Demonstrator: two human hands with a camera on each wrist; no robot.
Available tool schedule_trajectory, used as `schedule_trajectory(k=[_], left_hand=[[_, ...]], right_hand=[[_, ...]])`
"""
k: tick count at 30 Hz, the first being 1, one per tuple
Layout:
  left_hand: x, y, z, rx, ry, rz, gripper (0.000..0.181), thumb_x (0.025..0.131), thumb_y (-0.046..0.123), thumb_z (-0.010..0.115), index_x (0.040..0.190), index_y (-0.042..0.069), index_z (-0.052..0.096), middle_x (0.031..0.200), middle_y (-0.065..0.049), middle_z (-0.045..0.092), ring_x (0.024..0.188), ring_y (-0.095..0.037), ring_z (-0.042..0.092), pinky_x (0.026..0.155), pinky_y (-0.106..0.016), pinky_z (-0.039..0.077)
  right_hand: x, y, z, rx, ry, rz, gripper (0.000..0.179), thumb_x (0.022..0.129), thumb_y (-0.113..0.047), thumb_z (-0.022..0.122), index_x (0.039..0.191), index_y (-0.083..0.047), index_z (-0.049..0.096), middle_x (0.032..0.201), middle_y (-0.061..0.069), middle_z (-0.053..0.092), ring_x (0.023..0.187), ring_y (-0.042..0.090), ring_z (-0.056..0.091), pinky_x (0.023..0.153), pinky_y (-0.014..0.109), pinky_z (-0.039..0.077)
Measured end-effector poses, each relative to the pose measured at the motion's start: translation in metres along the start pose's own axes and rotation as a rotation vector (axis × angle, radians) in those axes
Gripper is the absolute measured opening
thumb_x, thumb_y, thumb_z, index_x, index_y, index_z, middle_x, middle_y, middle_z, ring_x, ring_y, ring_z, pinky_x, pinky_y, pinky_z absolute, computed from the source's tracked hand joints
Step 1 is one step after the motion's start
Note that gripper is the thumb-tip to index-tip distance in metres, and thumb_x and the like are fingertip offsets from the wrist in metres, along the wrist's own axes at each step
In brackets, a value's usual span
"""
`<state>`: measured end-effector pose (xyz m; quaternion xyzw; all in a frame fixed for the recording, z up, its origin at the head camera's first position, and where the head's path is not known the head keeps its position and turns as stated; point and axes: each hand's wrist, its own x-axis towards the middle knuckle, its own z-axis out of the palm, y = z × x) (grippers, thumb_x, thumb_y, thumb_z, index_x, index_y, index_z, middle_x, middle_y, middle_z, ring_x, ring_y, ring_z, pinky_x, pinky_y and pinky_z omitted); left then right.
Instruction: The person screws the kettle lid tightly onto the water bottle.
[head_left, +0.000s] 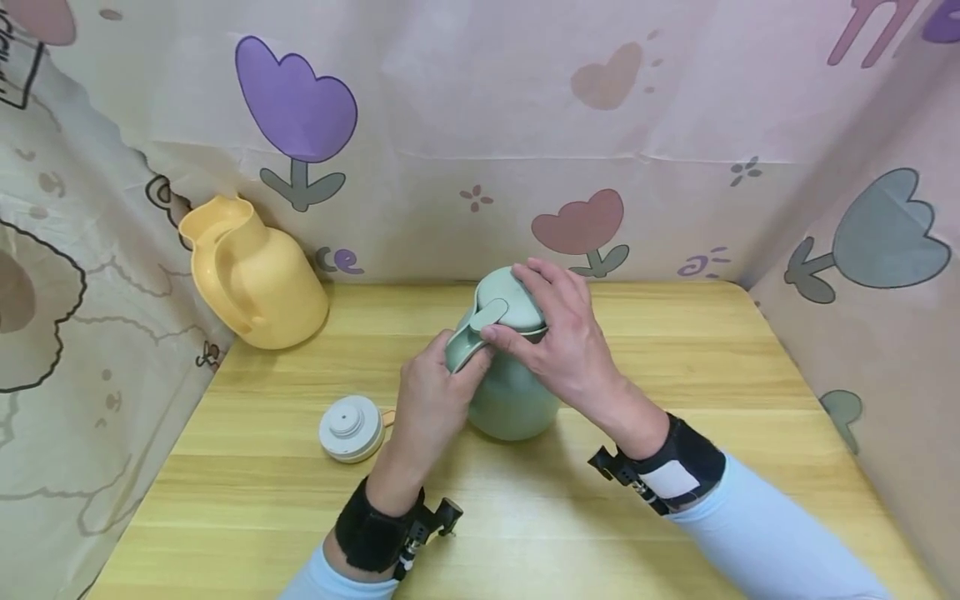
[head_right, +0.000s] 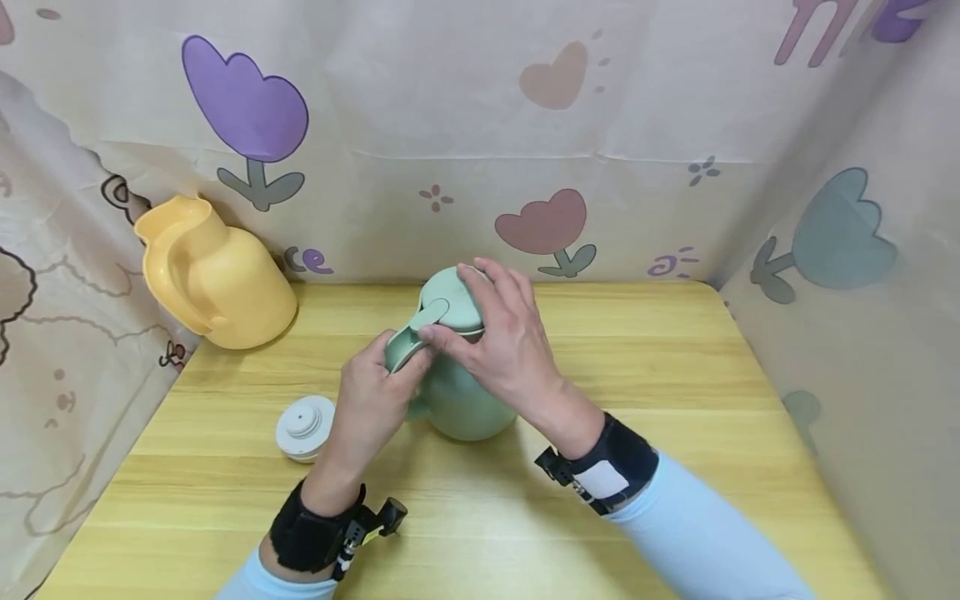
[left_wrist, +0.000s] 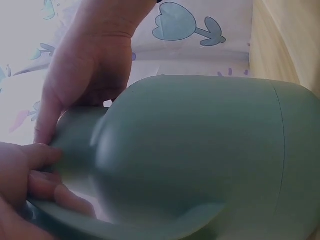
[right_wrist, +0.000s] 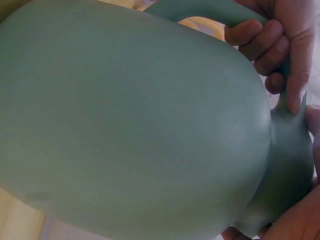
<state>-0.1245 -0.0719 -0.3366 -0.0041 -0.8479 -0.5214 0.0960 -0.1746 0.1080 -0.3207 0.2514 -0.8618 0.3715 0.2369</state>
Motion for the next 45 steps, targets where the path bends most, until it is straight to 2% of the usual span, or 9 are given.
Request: schedule_trajectory(k=[6, 11, 15, 22, 27, 31, 34, 40, 45], left_hand=[[-0.004, -0.001, 0.004, -0.062, -0.095, 0.012, 0.028, 0.099, 0.031, 0.072, 0.117, 0.011, 0.062, 0.087, -0.008, 0.063, 0.081, -0.023, 0.061, 0.069, -0.036, 0.053], [-0.011, 0.000, 0.019, -0.075, -0.210, 0.105, 0.042, 0.106, 0.030, 0.062, 0.139, 0.009, 0.048, 0.123, -0.018, 0.068, 0.111, -0.029, 0.068, 0.091, -0.052, 0.058], [-0.015, 0.000, 0.031, -0.067, -0.250, 0.180, 0.048, 0.108, 0.029, 0.059, 0.146, 0.007, 0.040, 0.139, -0.024, 0.060, 0.126, -0.036, 0.063, 0.103, -0.058, 0.053], [-0.019, -0.005, 0.046, 0.060, -0.374, 0.256, 0.034, 0.112, 0.031, 0.051, 0.131, 0.005, 0.041, 0.106, -0.015, 0.062, 0.098, -0.028, 0.064, 0.084, -0.044, 0.056], [-0.019, -0.011, 0.054, 0.199, -0.325, 0.317, 0.018, 0.108, 0.028, 0.060, 0.109, 0.012, 0.054, 0.085, -0.001, 0.055, 0.080, -0.018, 0.056, 0.070, -0.031, 0.049], [-0.017, -0.014, 0.056, 0.219, -0.257, 0.355, 0.013, 0.104, 0.027, 0.068, 0.099, 0.015, 0.063, 0.079, 0.002, 0.058, 0.076, -0.017, 0.058, 0.068, -0.030, 0.050], [-0.016, -0.015, 0.058, 0.216, -0.237, 0.375, 0.013, 0.102, 0.025, 0.070, 0.095, 0.015, 0.065, 0.075, 0.003, 0.059, 0.073, -0.016, 0.058, 0.066, -0.030, 0.050], [-0.014, -0.015, 0.062, 0.214, -0.221, 0.415, 0.007, 0.101, 0.022, 0.072, 0.102, 0.014, 0.071, 0.077, 0.004, 0.065, 0.070, -0.013, 0.057, 0.062, -0.027, 0.049], [-0.016, -0.015, 0.060, 0.264, -0.250, 0.398, 0.020, 0.102, 0.026, 0.072, 0.115, 0.012, 0.076, 0.096, -0.002, 0.077, 0.086, -0.020, 0.073, 0.074, -0.037, 0.059]], right_hand=[[0.001, 0.012, -0.009, 0.014, -0.030, -0.050, 0.079, 0.086, -0.048, 0.085, 0.147, -0.006, 0.059, 0.154, 0.018, 0.051, 0.141, 0.039, 0.040, 0.112, 0.058, 0.039], [0.005, 0.031, -0.026, 0.080, -0.078, -0.048, 0.085, 0.086, -0.070, 0.065, 0.146, -0.010, 0.062, 0.157, 0.017, 0.050, 0.146, 0.039, 0.038, 0.115, 0.062, 0.034], [0.009, 0.043, -0.036, 0.109, -0.129, 0.003, 0.074, 0.086, -0.056, 0.073, 0.147, -0.015, 0.062, 0.159, 0.014, 0.048, 0.149, 0.037, 0.037, 0.116, 0.065, 0.033], [0.017, 0.062, -0.047, 0.272, -0.163, 0.185, 0.062, 0.093, -0.020, 0.079, 0.151, -0.012, 0.057, 0.153, 0.015, 0.052, 0.140, 0.032, 0.051, 0.111, 0.055, 0.046], [0.014, 0.061, -0.049, 0.265, -0.122, 0.405, 0.060, 0.100, -0.032, 0.073, 0.151, -0.007, 0.053, 0.134, 0.016, 0.064, 0.127, 0.032, 0.062, 0.110, 0.049, 0.050], [0.001, 0.045, -0.047, 0.114, -0.007, 0.469, 0.055, 0.099, -0.050, 0.069, 0.133, -0.006, 0.063, 0.114, 0.011, 0.069, 0.104, 0.026, 0.065, 0.094, 0.040, 0.052], [-0.011, 0.026, -0.041, 0.088, 0.003, 0.471, 0.048, 0.100, -0.053, 0.067, 0.116, -0.008, 0.067, 0.101, 0.009, 0.069, 0.092, 0.023, 0.062, 0.082, 0.035, 0.051], [-0.027, 0.002, -0.023, 0.229, -0.110, 0.519, 0.041, 0.101, -0.051, 0.067, 0.106, -0.010, 0.066, 0.095, 0.007, 0.073, 0.091, 0.021, 0.066, 0.083, 0.037, 0.053], [-0.031, 0.001, -0.015, 0.596, -0.108, 0.594, 0.033, 0.109, -0.037, 0.058, 0.107, -0.004, 0.060, 0.082, 0.007, 0.071, 0.079, 0.018, 0.073, 0.079, 0.037, 0.061]])
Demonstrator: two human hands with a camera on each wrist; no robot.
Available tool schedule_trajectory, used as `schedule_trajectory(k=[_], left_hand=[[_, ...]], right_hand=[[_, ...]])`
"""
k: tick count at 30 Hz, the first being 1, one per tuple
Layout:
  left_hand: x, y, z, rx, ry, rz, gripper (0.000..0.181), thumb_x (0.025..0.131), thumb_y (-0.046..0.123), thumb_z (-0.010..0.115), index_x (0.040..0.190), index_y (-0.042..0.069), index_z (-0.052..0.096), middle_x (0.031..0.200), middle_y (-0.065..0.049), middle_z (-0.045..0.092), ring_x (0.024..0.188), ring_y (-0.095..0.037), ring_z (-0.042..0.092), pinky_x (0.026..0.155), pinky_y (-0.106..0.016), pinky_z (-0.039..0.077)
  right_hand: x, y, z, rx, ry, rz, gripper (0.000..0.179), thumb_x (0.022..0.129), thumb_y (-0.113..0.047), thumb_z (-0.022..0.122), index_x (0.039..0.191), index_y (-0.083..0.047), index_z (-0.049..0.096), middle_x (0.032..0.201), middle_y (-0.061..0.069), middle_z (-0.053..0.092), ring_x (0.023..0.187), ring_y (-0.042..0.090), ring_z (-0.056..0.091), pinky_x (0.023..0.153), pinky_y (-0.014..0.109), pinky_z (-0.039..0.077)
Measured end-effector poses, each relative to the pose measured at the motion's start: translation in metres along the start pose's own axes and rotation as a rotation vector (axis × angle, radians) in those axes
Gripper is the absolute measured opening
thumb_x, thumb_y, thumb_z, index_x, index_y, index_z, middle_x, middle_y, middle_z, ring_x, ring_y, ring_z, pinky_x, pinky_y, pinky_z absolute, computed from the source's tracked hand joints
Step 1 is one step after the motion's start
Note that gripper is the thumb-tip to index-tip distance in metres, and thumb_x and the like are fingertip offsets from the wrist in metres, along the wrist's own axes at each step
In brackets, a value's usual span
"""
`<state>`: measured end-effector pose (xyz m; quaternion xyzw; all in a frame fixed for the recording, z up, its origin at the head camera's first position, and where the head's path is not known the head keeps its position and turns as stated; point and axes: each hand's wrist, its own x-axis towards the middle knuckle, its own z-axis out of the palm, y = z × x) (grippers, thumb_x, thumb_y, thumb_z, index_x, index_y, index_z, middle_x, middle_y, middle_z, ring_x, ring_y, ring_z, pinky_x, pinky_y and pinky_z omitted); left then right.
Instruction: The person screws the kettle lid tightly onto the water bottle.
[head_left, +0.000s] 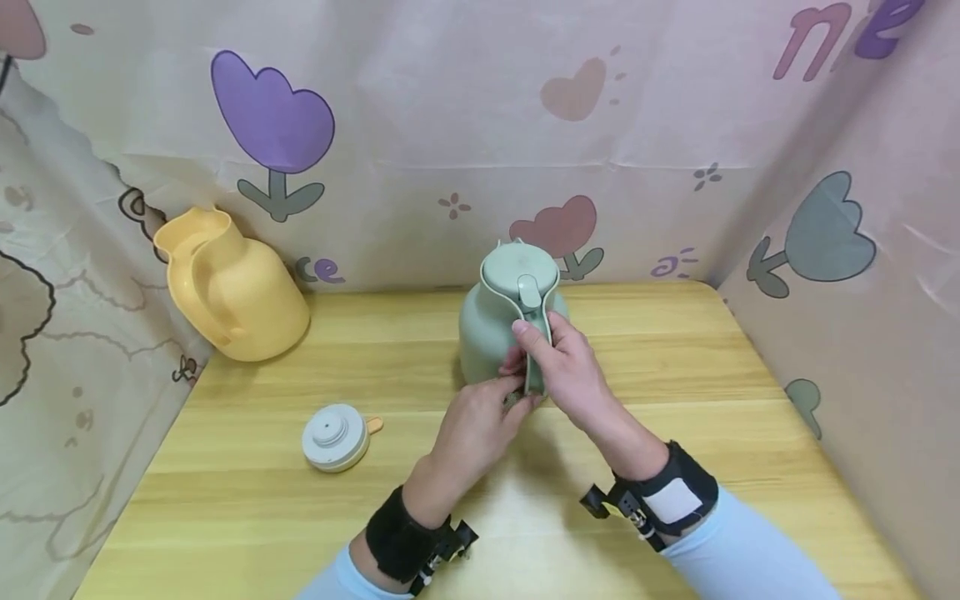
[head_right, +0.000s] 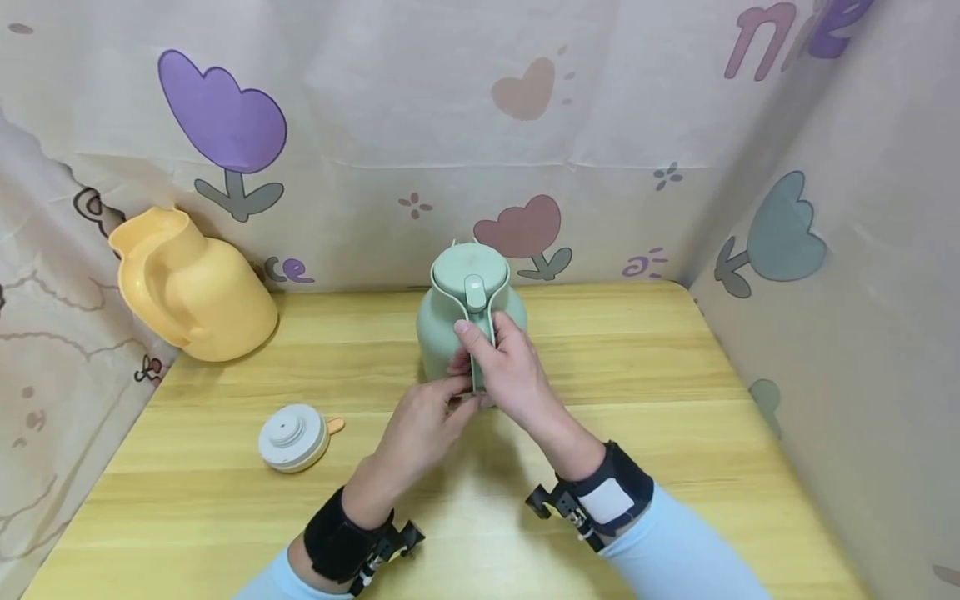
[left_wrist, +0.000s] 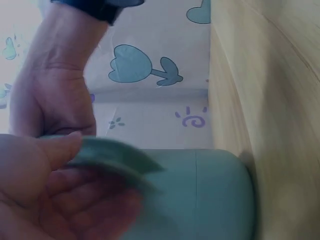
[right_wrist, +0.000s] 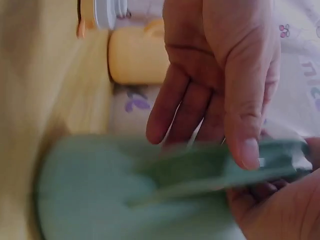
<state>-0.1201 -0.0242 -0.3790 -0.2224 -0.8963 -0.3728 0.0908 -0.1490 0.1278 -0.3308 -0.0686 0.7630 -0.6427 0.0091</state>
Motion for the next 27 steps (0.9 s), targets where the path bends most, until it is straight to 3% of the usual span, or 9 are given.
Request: schedule_trajectory(k=[2, 4, 7, 11, 21, 27], left_hand=[[-0.002, -0.002, -0.003, 0.016, -0.039, -0.034, 0.024, 0.102, 0.028, 0.070, 0.119, 0.012, 0.077, 0.106, -0.004, 0.079, 0.096, -0.023, 0.075, 0.081, -0.041, 0.060], [-0.004, -0.004, -0.005, 0.027, -0.079, -0.068, 0.025, 0.103, 0.029, 0.069, 0.119, 0.012, 0.077, 0.113, -0.005, 0.079, 0.103, -0.024, 0.075, 0.086, -0.043, 0.060], [-0.006, -0.008, -0.006, 0.028, -0.138, -0.102, 0.023, 0.104, 0.028, 0.067, 0.118, 0.013, 0.077, 0.115, -0.003, 0.079, 0.108, -0.023, 0.075, 0.090, -0.042, 0.060], [-0.010, -0.014, -0.004, 0.047, -0.217, -0.131, 0.024, 0.106, 0.030, 0.064, 0.117, 0.013, 0.078, 0.113, -0.001, 0.079, 0.108, -0.021, 0.074, 0.091, -0.040, 0.060], [-0.018, -0.026, 0.004, 0.142, -0.483, -0.164, 0.039, 0.104, 0.037, 0.067, 0.135, 0.013, 0.069, 0.127, -0.003, 0.075, 0.116, -0.023, 0.071, 0.098, -0.040, 0.057], [-0.022, -0.028, 0.006, 0.186, -0.557, -0.157, 0.050, 0.102, 0.040, 0.069, 0.143, 0.012, 0.063, 0.139, -0.005, 0.069, 0.134, -0.024, 0.061, 0.111, -0.041, 0.049]], right_hand=[[0.001, 0.002, 0.001, 0.104, -0.013, 0.003, 0.032, 0.110, -0.034, 0.054, 0.105, -0.002, 0.055, 0.076, 0.005, 0.065, 0.068, 0.018, 0.070, 0.071, 0.037, 0.062], [0.003, 0.005, 0.000, 0.138, 0.003, -0.012, 0.032, 0.111, -0.034, 0.052, 0.102, -0.002, 0.051, 0.070, 0.004, 0.058, 0.059, 0.017, 0.063, 0.063, 0.035, 0.060], [0.006, 0.007, -0.009, 0.064, 0.060, -0.058, 0.037, 0.111, -0.038, 0.052, 0.100, -0.002, 0.051, 0.064, 0.003, 0.052, 0.052, 0.018, 0.052, 0.053, 0.032, 0.052], [0.012, 0.011, -0.027, -0.030, 0.148, -0.070, 0.042, 0.110, -0.043, 0.054, 0.104, -0.001, 0.057, 0.061, 0.001, 0.051, 0.051, 0.019, 0.051, 0.049, 0.032, 0.048], [0.038, 0.027, -0.099, -0.070, 0.359, 0.010, 0.037, 0.106, -0.049, 0.058, 0.106, -0.013, 0.063, 0.063, -0.004, 0.052, 0.051, 0.014, 0.052, 0.048, 0.029, 0.049], [0.052, 0.036, -0.150, -0.070, 0.468, 0.012, 0.036, 0.107, -0.044, 0.058, 0.102, -0.009, 0.063, 0.057, -0.004, 0.052, 0.044, 0.013, 0.051, 0.043, 0.028, 0.046]])
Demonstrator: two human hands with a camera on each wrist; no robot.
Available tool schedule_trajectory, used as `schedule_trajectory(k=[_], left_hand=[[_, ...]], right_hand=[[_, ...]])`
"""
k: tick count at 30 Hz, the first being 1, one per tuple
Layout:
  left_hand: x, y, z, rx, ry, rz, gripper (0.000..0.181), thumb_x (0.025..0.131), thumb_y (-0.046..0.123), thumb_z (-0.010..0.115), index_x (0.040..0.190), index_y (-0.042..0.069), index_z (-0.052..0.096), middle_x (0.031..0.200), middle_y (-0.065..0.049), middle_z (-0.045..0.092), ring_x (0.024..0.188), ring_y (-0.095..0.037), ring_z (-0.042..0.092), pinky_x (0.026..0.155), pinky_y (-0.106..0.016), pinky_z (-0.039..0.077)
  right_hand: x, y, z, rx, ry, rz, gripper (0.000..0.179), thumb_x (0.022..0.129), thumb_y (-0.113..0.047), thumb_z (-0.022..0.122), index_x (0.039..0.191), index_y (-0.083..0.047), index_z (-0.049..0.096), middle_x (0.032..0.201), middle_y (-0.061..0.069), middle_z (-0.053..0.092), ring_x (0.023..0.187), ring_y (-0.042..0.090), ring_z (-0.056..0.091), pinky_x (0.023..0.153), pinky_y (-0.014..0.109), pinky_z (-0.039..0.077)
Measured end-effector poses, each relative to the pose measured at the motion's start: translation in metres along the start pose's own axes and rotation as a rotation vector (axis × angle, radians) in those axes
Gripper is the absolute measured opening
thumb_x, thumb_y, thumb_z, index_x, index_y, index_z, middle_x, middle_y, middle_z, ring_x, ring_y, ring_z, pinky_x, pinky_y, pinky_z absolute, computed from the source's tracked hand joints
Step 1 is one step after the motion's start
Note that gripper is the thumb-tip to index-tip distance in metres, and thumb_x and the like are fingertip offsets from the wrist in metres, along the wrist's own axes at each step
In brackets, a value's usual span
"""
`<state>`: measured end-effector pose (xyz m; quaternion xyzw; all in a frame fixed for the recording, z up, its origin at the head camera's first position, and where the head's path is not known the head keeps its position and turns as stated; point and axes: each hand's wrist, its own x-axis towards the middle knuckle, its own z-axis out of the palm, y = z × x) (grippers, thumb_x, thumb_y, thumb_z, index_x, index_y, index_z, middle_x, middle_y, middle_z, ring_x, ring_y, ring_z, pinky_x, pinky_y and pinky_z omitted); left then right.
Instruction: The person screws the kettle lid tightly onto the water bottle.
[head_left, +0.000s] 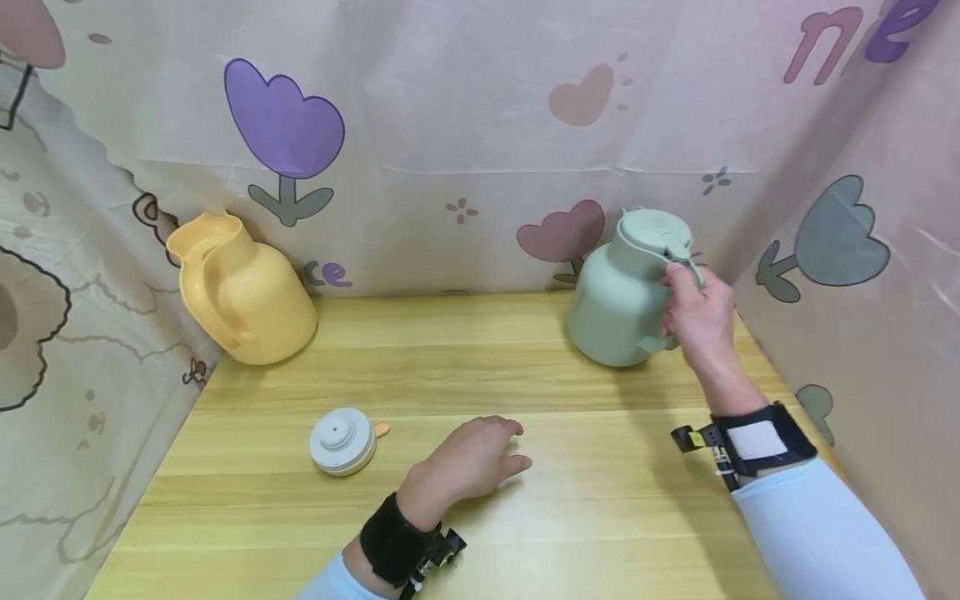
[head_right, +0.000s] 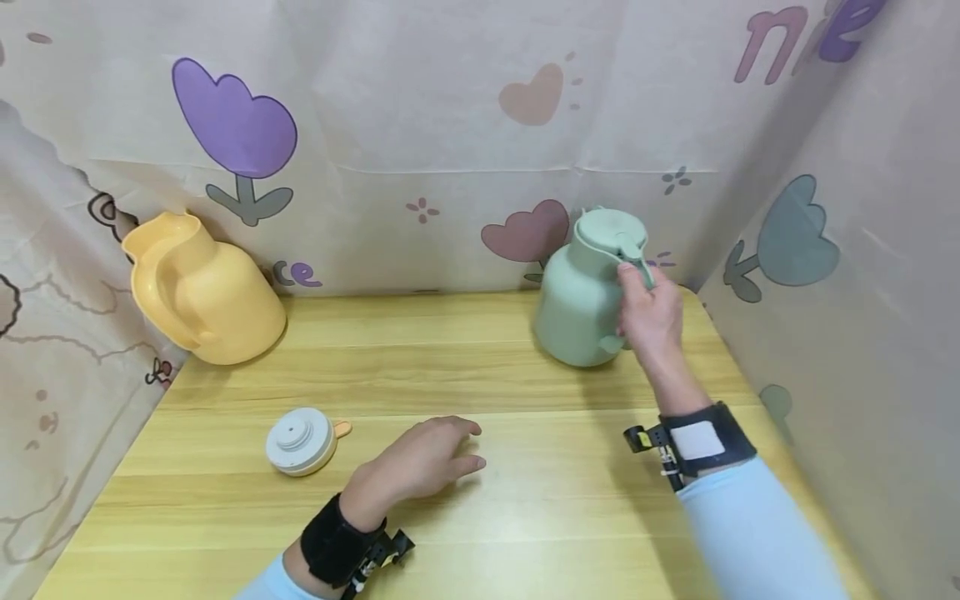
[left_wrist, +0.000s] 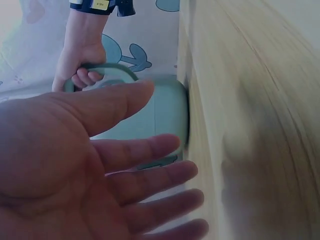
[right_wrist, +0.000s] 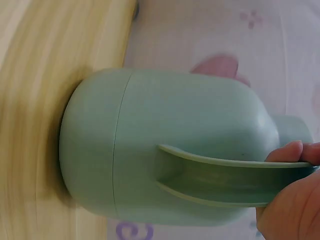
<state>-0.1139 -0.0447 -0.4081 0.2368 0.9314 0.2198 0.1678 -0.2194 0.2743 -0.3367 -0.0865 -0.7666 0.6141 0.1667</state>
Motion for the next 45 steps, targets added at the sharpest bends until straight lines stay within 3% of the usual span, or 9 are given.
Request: schedule_trajectory(k=[13, 19, 21, 24, 30, 34, 37, 42, 45], left_hand=[[0.002, -0.002, 0.004, 0.007, -0.030, -0.018, 0.052, 0.101, 0.042, 0.070, 0.143, 0.011, 0.063, 0.138, -0.004, 0.069, 0.134, -0.025, 0.062, 0.112, -0.042, 0.049], [0.003, -0.003, 0.005, 0.006, -0.033, -0.033, 0.053, 0.101, 0.042, 0.069, 0.144, 0.011, 0.062, 0.137, -0.004, 0.070, 0.132, -0.027, 0.063, 0.112, -0.043, 0.049], [0.004, -0.003, 0.006, 0.010, -0.033, -0.033, 0.054, 0.101, 0.042, 0.069, 0.144, 0.010, 0.062, 0.136, -0.005, 0.071, 0.132, -0.027, 0.063, 0.111, -0.044, 0.050], [0.004, -0.003, 0.006, 0.011, -0.028, -0.034, 0.054, 0.102, 0.042, 0.069, 0.144, 0.010, 0.062, 0.137, -0.006, 0.070, 0.132, -0.028, 0.063, 0.111, -0.044, 0.050], [0.008, -0.004, 0.005, 0.037, 0.008, -0.049, 0.051, 0.102, 0.040, 0.069, 0.141, 0.009, 0.064, 0.135, -0.008, 0.071, 0.128, -0.029, 0.065, 0.106, -0.044, 0.054], [0.016, -0.008, 0.006, 0.066, 0.064, -0.077, 0.044, 0.102, 0.040, 0.070, 0.134, 0.010, 0.068, 0.127, -0.007, 0.074, 0.120, -0.028, 0.068, 0.098, -0.044, 0.057], [0.025, -0.013, 0.006, 0.107, 0.105, -0.078, 0.040, 0.101, 0.039, 0.070, 0.129, 0.010, 0.070, 0.121, -0.007, 0.075, 0.113, -0.028, 0.069, 0.093, -0.043, 0.058], [0.036, -0.023, 0.004, 0.181, 0.111, -0.024, 0.032, 0.100, 0.036, 0.072, 0.118, 0.009, 0.072, 0.104, -0.004, 0.074, 0.095, -0.024, 0.069, 0.082, -0.037, 0.058], [0.040, -0.030, 0.001, 0.199, 0.102, 0.004, 0.023, 0.100, 0.035, 0.072, 0.103, 0.012, 0.069, 0.089, 0.001, 0.069, 0.081, -0.017, 0.064, 0.072, -0.033, 0.055]], right_hand=[[0.026, 0.010, -0.034, -0.067, 0.107, 0.001, 0.034, 0.109, -0.043, 0.054, 0.099, -0.012, 0.062, 0.055, -0.006, 0.049, 0.045, 0.012, 0.049, 0.046, 0.024, 0.046], [0.021, 0.010, -0.035, -0.378, 0.213, -0.048, 0.046, 0.106, -0.054, 0.049, 0.115, -0.011, 0.060, 0.089, 0.005, 0.062, 0.082, 0.019, 0.059, 0.072, 0.029, 0.045], [0.016, 0.007, -0.033, -0.489, 0.250, -0.116, 0.053, 0.105, -0.052, 0.051, 0.130, -0.005, 0.057, 0.115, 0.015, 0.057, 0.105, 0.026, 0.053, 0.086, 0.036, 0.041], [0.007, 0.005, -0.026, -0.584, 0.309, -0.370, 0.057, 0.103, -0.037, 0.061, 0.139, 0.006, 0.053, 0.131, 0.029, 0.046, 0.122, 0.042, 0.042, 0.098, 0.050, 0.035], [-0.017, -0.002, 0.000, -0.602, 0.377, -0.835, 0.040, 0.091, -0.015, 0.070, 0.121, 0.010, 0.061, 0.122, 0.034, 0.050, 0.117, 0.053, 0.045, 0.096, 0.053, 0.036], [-0.039, 0.001, 0.033, -0.543, 0.267, -0.935, 0.034, 0.089, -0.012, 0.068, 0.114, 0.010, 0.063, 0.121, 0.034, 0.054, 0.113, 0.053, 0.050, 0.098, 0.055, 0.041], [-0.057, 0.013, 0.063, -0.548, 0.054, -0.920, 0.034, 0.090, -0.011, 0.068, 0.115, 0.011, 0.062, 0.120, 0.035, 0.056, 0.111, 0.051, 0.053, 0.098, 0.058, 0.046], [-0.088, 0.037, 0.108, -0.633, -0.381, -0.588, 0.038, 0.096, -0.021, 0.071, 0.124, 0.003, 0.064, 0.122, 0.022, 0.062, 0.112, 0.037, 0.060, 0.097, 0.053, 0.054], [-0.099, 0.048, 0.129, -0.662, -0.505, -0.427, 0.033, 0.098, -0.028, 0.071, 0.120, -0.004, 0.069, 0.118, 0.013, 0.066, 0.105, 0.029, 0.064, 0.091, 0.048, 0.057]])
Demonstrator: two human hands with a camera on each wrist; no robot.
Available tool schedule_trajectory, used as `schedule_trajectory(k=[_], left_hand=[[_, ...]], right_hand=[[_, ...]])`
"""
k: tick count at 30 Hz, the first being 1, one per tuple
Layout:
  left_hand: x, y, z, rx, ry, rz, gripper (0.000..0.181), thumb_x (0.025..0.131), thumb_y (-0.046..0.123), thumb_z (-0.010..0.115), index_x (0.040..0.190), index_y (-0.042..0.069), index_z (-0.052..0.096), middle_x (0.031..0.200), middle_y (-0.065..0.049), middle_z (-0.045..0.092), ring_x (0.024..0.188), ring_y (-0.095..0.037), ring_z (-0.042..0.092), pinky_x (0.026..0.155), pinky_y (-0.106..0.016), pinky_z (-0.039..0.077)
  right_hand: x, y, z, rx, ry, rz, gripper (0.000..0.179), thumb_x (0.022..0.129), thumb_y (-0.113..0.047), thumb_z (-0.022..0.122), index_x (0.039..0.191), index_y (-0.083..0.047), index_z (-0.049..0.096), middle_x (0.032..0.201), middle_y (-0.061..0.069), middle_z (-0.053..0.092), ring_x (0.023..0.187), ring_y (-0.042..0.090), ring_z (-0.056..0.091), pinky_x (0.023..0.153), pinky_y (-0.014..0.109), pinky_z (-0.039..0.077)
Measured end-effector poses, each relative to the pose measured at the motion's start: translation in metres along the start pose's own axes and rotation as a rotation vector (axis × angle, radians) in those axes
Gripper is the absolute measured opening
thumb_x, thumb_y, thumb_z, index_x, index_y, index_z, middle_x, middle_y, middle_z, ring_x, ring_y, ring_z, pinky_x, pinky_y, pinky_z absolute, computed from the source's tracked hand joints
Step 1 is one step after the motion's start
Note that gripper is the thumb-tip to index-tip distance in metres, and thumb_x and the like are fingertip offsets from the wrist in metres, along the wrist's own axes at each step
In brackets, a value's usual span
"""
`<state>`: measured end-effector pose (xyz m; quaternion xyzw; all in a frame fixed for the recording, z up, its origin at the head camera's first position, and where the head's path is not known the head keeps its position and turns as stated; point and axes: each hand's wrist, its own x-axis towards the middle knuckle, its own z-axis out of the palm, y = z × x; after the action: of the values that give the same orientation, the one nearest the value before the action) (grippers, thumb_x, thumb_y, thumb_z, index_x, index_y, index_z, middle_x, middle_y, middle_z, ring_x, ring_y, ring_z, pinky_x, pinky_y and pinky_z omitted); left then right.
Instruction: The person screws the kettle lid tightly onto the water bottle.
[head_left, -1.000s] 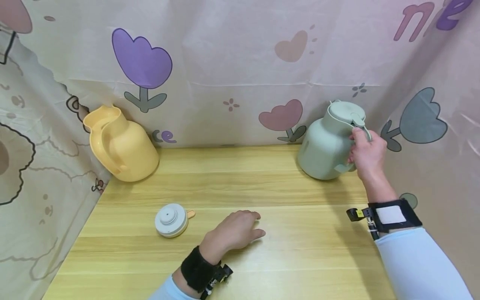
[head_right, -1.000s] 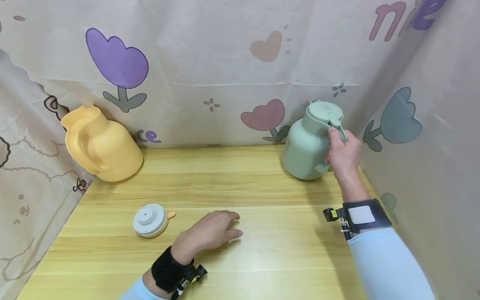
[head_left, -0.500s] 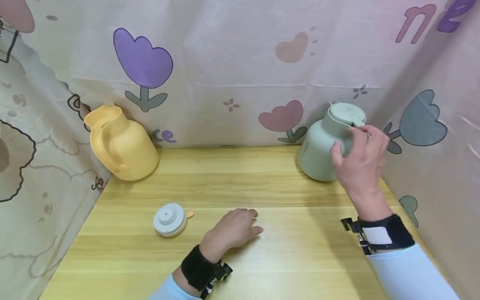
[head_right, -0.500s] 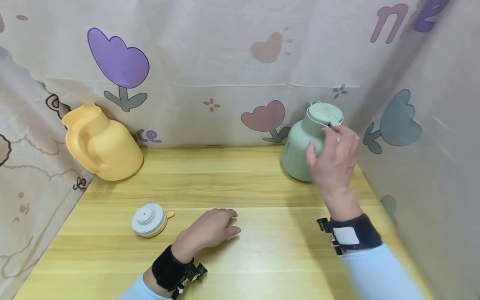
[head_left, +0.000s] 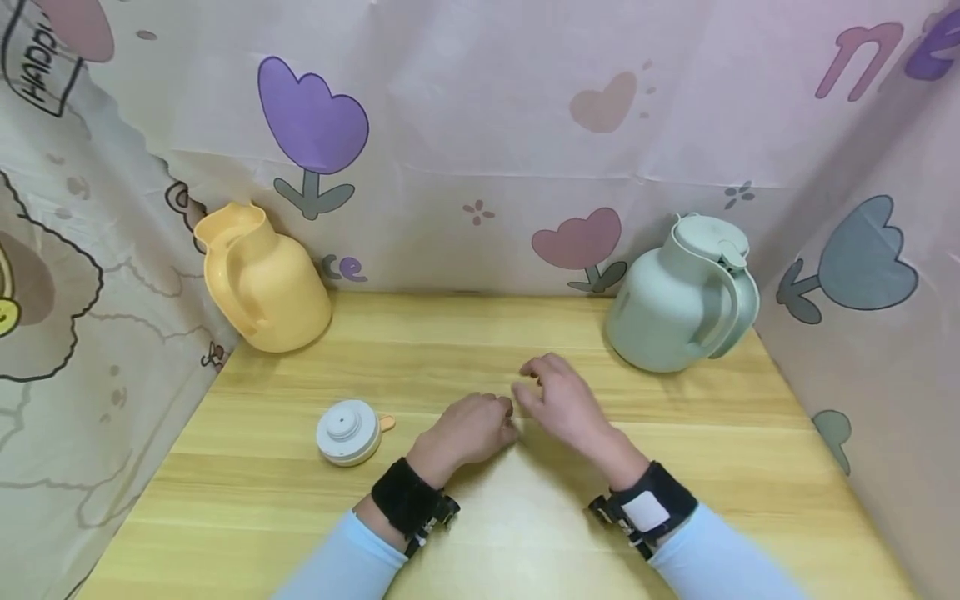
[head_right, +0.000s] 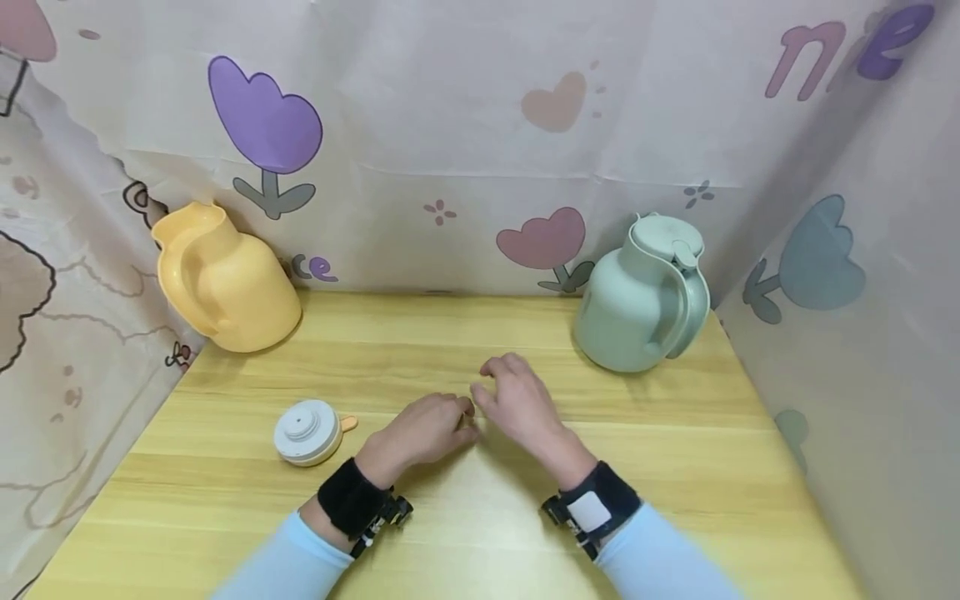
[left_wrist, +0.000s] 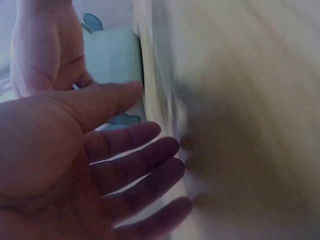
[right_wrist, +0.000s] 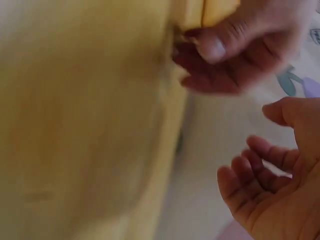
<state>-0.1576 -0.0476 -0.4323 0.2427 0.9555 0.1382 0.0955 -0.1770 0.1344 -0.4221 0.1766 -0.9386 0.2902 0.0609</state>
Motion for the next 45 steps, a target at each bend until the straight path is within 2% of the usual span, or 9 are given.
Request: schedule_trajectory(k=[4, 9, 18, 26, 32, 36, 41, 43, 45], left_hand=[[0.005, -0.005, 0.000, 0.018, -0.004, -0.006, 0.020, 0.099, 0.030, 0.071, 0.086, 0.017, 0.062, 0.080, 0.003, 0.062, 0.072, -0.014, 0.060, 0.063, -0.033, 0.052], [-0.003, -0.012, -0.013, 0.021, 0.002, -0.073, 0.012, 0.100, 0.022, 0.069, 0.091, 0.014, 0.064, 0.083, 0.000, 0.065, 0.074, -0.018, 0.063, 0.063, -0.035, 0.054], [-0.044, -0.054, -0.081, -0.016, 0.103, -0.179, 0.006, 0.101, 0.017, 0.066, 0.102, 0.011, 0.067, 0.089, -0.002, 0.068, 0.078, -0.020, 0.064, 0.071, -0.040, 0.058], [-0.072, -0.108, -0.142, -0.043, 0.287, -0.272, 0.019, 0.105, 0.023, 0.054, 0.110, 0.009, 0.067, 0.088, -0.007, 0.067, 0.079, -0.025, 0.062, 0.071, -0.045, 0.052], [-0.089, -0.140, -0.167, -0.099, 0.434, -0.403, 0.028, 0.107, 0.029, 0.053, 0.118, 0.006, 0.066, 0.101, -0.016, 0.068, 0.086, -0.032, 0.061, 0.069, -0.041, 0.047], [-0.101, -0.159, -0.178, -0.157, 0.592, -0.514, 0.036, 0.108, 0.031, 0.047, 0.122, 0.003, 0.064, 0.109, -0.021, 0.066, 0.093, -0.037, 0.059, 0.071, -0.041, 0.043], [-0.111, -0.174, -0.187, -0.266, 0.857, -0.683, 0.047, 0.104, 0.031, 0.049, 0.137, -0.001, 0.057, 0.133, -0.027, 0.056, 0.122, -0.044, 0.049, 0.094, -0.054, 0.039], [-0.112, -0.178, -0.189, -0.312, 0.923, -0.758, 0.056, 0.102, 0.033, 0.054, 0.147, 0.001, 0.048, 0.146, -0.028, 0.046, 0.135, -0.045, 0.039, 0.107, -0.059, 0.033], [-0.112, -0.183, -0.191, -0.361, 0.918, -0.833, 0.069, 0.100, 0.038, 0.055, 0.157, 0.004, 0.034, 0.156, -0.027, 0.033, 0.144, -0.044, 0.029, 0.114, -0.063, 0.028]], right_hand=[[0.000, 0.000, 0.019, 0.031, -0.050, 0.056, 0.022, 0.098, -0.029, 0.071, 0.107, -0.009, 0.073, 0.102, 0.005, 0.067, 0.087, 0.019, 0.062, 0.079, 0.039, 0.055], [-0.002, 0.002, 0.028, 0.039, -0.079, 0.077, 0.021, 0.098, -0.029, 0.073, 0.103, -0.009, 0.074, 0.095, 0.002, 0.065, 0.081, 0.014, 0.058, 0.075, 0.036, 0.052], [-0.004, 0.005, 0.034, -0.024, -0.243, 0.096, 0.028, 0.099, -0.035, 0.072, 0.107, -0.009, 0.072, 0.096, 0.002, 0.062, 0.086, 0.017, 0.057, 0.080, 0.038, 0.053], [-0.005, 0.011, 0.033, -0.089, -0.307, 0.047, 0.035, 0.096, -0.038, 0.075, 0.114, -0.008, 0.072, 0.108, 0.007, 0.067, 0.108, 0.029, 0.062, 0.097, 0.046, 0.052], [-0.006, 0.015, 0.028, -0.082, -0.318, 0.050, 0.037, 0.095, -0.037, 0.076, 0.118, -0.008, 0.071, 0.110, 0.008, 0.066, 0.111, 0.030, 0.061, 0.099, 0.047, 0.051], [-0.008, 0.017, 0.026, -0.079, -0.334, 0.050, 0.041, 0.094, -0.037, 0.076, 0.122, -0.008, 0.070, 0.114, 0.009, 0.066, 0.113, 0.030, 0.060, 0.102, 0.048, 0.050], [-0.009, 0.019, 0.025, -0.078, -0.350, 0.038, 0.044, 0.093, -0.038, 0.078, 0.125, -0.009, 0.068, 0.115, 0.008, 0.064, 0.113, 0.028, 0.058, 0.103, 0.048, 0.049], [-0.009, 0.020, 0.024, -0.075, -0.347, 0.038, 0.044, 0.093, -0.038, 0.078, 0.124, -0.009, 0.068, 0.115, 0.007, 0.064, 0.112, 0.028, 0.058, 0.102, 0.048, 0.048], [-0.009, 0.021, 0.022, -0.075, -0.346, 0.040, 0.043, 0.093, -0.038, 0.078, 0.124, -0.010, 0.068, 0.115, 0.007, 0.064, 0.112, 0.027, 0.058, 0.102, 0.048, 0.048]])
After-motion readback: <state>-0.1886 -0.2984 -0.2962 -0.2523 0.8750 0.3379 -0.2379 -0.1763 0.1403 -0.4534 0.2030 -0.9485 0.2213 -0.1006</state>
